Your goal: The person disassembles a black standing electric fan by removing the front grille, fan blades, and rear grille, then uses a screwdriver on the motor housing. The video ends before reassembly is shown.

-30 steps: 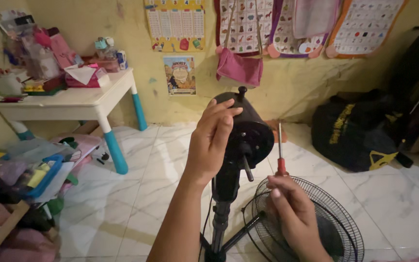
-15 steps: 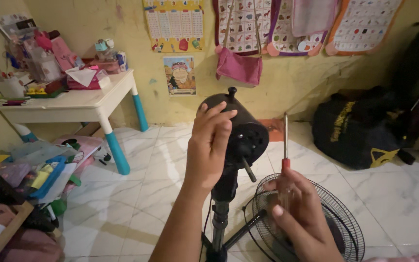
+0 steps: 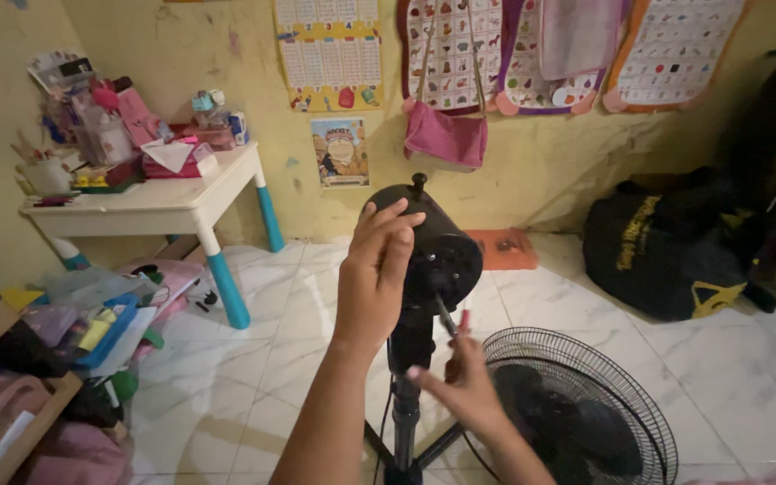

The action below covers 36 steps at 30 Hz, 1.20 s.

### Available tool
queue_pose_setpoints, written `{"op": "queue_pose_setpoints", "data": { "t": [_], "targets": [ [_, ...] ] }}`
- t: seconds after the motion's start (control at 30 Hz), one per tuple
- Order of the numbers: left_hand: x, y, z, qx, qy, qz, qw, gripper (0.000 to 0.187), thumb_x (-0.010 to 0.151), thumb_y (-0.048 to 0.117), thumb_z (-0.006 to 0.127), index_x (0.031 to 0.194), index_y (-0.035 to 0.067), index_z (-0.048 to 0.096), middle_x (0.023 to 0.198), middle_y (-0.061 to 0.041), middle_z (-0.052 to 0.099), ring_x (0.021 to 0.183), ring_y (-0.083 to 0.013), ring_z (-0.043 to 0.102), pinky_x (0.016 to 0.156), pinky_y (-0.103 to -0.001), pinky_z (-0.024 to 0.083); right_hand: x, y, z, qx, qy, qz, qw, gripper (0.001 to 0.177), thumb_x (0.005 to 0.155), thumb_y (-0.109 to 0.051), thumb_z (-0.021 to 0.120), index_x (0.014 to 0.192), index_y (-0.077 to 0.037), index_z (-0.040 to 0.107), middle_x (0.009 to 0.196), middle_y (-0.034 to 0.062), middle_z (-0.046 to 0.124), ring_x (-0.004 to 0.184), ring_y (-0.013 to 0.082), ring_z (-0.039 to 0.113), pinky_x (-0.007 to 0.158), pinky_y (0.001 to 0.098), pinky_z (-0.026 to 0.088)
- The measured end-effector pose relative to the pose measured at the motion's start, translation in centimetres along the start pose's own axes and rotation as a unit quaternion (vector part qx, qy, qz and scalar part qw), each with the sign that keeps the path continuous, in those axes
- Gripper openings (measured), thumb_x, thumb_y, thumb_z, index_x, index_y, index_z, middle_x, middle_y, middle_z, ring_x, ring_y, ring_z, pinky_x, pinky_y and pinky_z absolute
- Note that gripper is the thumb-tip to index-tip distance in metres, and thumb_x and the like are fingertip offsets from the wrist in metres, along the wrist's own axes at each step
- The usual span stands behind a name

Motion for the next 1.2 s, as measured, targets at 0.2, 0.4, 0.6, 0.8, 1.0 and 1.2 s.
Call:
{"op": "queue_pose_setpoints", "data": {
  "t": [0.2,0.4,0.6,0.8,1.0,1.2],
  "targets": [
    [-1.0,1.1,-0.5,0.001,-0.008,-0.001,1.0,0.03,0.109,0.027,0.053,0.119,0.006,0.072,0.138,-0.017,0.068,0.144,-0.0353,0.051,0.125,-0.044,0.03,-1.0,1.6,2.5,-0.034,0.034,0.014,0.999,0.092,0.064,-0.039,0.097,0.135,0.0,0.052,0.095,0.0041,0.053,0.071,0.0117,0.052,0.059,0.0259,0.048],
    [-1.9,2.5,-1.2,-0.006,-0.01,0.012,1.0,0.029,0.11,0.026,0.052,0.12,0.006,0.071,0.136,-0.016,0.069,0.141,-0.0334,0.056,0.128,-0.045,0.028,0.4,5.1,0.8,0.202,-0.07,0.088,0.973,0.061,0.086,-0.041,0.073,0.132,-0.005,0.058,0.086,-0.0003,0.058,0.069,0.0102,0.053,0.059,0.0244,0.047],
    [-1.8,2.3,-1.1,0.003,0.013,0.012,1.0,0.032,0.11,0.026,0.051,0.12,0.004,0.072,0.135,-0.018,0.068,0.141,-0.0351,0.052,0.124,-0.046,0.03,1.0,-0.3,-7.3,0.173,0.013,0.067,0.983,0.05,0.096,-0.018,0.057,0.145,-0.01,0.048,0.103,0.0012,0.062,0.066,0.0088,0.05,0.058,0.0248,0.045],
    [-0.6,1.5,-0.1,-0.027,0.022,0.032,0.999,0.031,0.11,0.026,0.051,0.115,0.004,0.072,0.123,-0.015,0.073,0.134,-0.0334,0.061,0.125,-0.045,0.036,-2.9,-13.7,-13.1,0.075,0.016,-0.041,0.996,0.054,0.1,-0.01,0.065,0.152,-0.008,0.051,0.12,0.0134,0.076,0.08,0.0118,0.056,0.062,0.0264,0.046],
    [-0.4,1.0,0.4,-0.016,0.045,0.044,0.998,0.031,0.11,0.027,0.052,0.113,0.004,0.073,0.123,-0.016,0.073,0.128,-0.0355,0.062,0.121,-0.045,0.038,-8.8,-22.4,-13.3,-0.21,0.017,-0.013,0.977,0.052,0.091,-0.014,0.071,0.143,-0.015,0.066,0.107,0.0071,0.079,0.086,0.0216,0.071,0.076,0.0351,0.058],
    [0.0,0.4,0.7,-0.01,0.046,0.046,0.998,0.033,0.11,0.029,0.051,0.112,0.004,0.073,0.123,-0.017,0.072,0.128,-0.0363,0.062,0.121,-0.046,0.037,-8.3,-26.9,-10.5,-0.268,-0.015,-0.069,0.961,0.051,0.088,-0.016,0.064,0.139,-0.019,0.064,0.098,0.0131,0.075,0.088,0.0319,0.074,0.078,0.0394,0.057]
  ]
}}
Point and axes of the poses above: each hand's wrist, its own x-axis towards the middle knuckle, its own z-axis out of the palm, y = z × x, the point moved 6 cm from there along x, towards the middle knuckle
